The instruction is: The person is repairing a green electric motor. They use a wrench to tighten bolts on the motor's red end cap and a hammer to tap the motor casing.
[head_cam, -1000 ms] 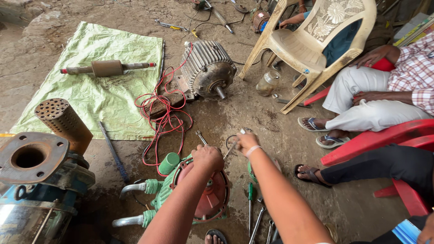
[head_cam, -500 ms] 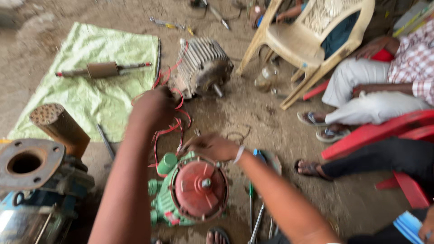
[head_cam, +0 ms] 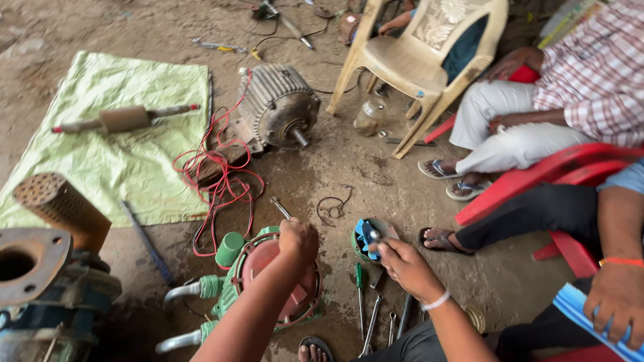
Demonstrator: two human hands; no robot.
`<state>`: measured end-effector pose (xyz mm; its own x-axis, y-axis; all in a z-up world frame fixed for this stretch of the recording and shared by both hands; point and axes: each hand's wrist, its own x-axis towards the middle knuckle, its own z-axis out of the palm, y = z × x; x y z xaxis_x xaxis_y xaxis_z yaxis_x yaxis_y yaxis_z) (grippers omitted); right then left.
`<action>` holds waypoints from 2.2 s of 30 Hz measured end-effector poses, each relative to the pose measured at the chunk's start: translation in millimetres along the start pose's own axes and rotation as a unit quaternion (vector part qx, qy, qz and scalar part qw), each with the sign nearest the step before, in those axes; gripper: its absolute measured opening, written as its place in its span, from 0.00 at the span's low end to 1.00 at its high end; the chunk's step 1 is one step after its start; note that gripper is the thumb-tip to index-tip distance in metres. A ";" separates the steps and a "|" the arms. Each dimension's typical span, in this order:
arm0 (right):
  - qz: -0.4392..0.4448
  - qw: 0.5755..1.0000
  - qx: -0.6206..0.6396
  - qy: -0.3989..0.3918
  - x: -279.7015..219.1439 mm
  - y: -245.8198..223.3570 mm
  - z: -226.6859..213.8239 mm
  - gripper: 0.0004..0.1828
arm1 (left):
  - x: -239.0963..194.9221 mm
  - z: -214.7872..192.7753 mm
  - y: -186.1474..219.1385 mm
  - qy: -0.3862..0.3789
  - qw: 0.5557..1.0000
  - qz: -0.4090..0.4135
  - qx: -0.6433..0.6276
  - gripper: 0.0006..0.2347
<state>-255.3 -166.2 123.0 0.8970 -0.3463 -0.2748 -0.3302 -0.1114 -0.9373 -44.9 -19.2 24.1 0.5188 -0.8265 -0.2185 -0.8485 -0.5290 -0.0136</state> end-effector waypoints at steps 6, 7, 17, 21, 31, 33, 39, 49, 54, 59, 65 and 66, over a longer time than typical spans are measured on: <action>0.042 0.999 0.034 -0.003 18.2 7.4 12.0 0.18 | -5.1 12.9 -5.2 -0.015 0.999 0.020 0.046 0.11; 0.043 0.998 0.034 -0.009 18.9 6.8 13.9 0.18 | -3.4 15.3 -8.0 -0.015 0.999 0.021 0.048 0.11; 0.015 0.998 0.057 -0.023 11.4 10.9 10.8 0.18 | -7.2 -0.5 -28.4 -0.049 0.997 0.048 0.018 0.10; 0.028 0.998 0.049 -0.009 12.6 7.3 9.7 0.18 | -18.6 -16.9 -33.4 -0.038 0.997 0.049 0.036 0.12; 0.040 0.999 0.026 0.001 16.1 9.8 5.6 0.18 | 0.5 13.7 -16.1 -0.035 0.997 0.044 0.047 0.09; 0.034 0.998 0.043 -0.001 17.8 16.9 -1.1 0.18 | 8.1 15.4 -13.0 -0.032 0.998 0.032 0.044 0.09; 0.053 0.998 0.026 0.013 27.9 27.7 -13.1 0.19 | 7.9 8.5 -12.5 -0.013 0.999 0.028 0.030 0.09; -0.301 0.816 -0.492 0.021 -15.9 -55.0 90.6 0.16 | 6.0 4.1 -10.7 0.006 0.999 0.026 0.026 0.10; -0.305 0.790 -0.532 0.019 -31.8 -50.9 113.4 0.14 | 4.8 3.5 -13.6 0.010 1.000 0.004 -0.012 0.09; -0.369 0.784 -0.493 0.075 -47.2 -46.2 71.5 0.12 | 5.8 10.8 -13.9 -0.004 1.000 0.026 -0.009 0.09; -0.472 0.786 -0.386 0.098 -39.5 -65.0 90.2 0.10 | 11.2 9.4 -10.0 -0.011 0.999 0.028 -0.021 0.09; -0.486 0.788 -0.363 0.103 -45.3 -67.7 99.2 0.09 | 7.7 11.1 -7.8 -0.013 0.999 0.030 -0.023 0.09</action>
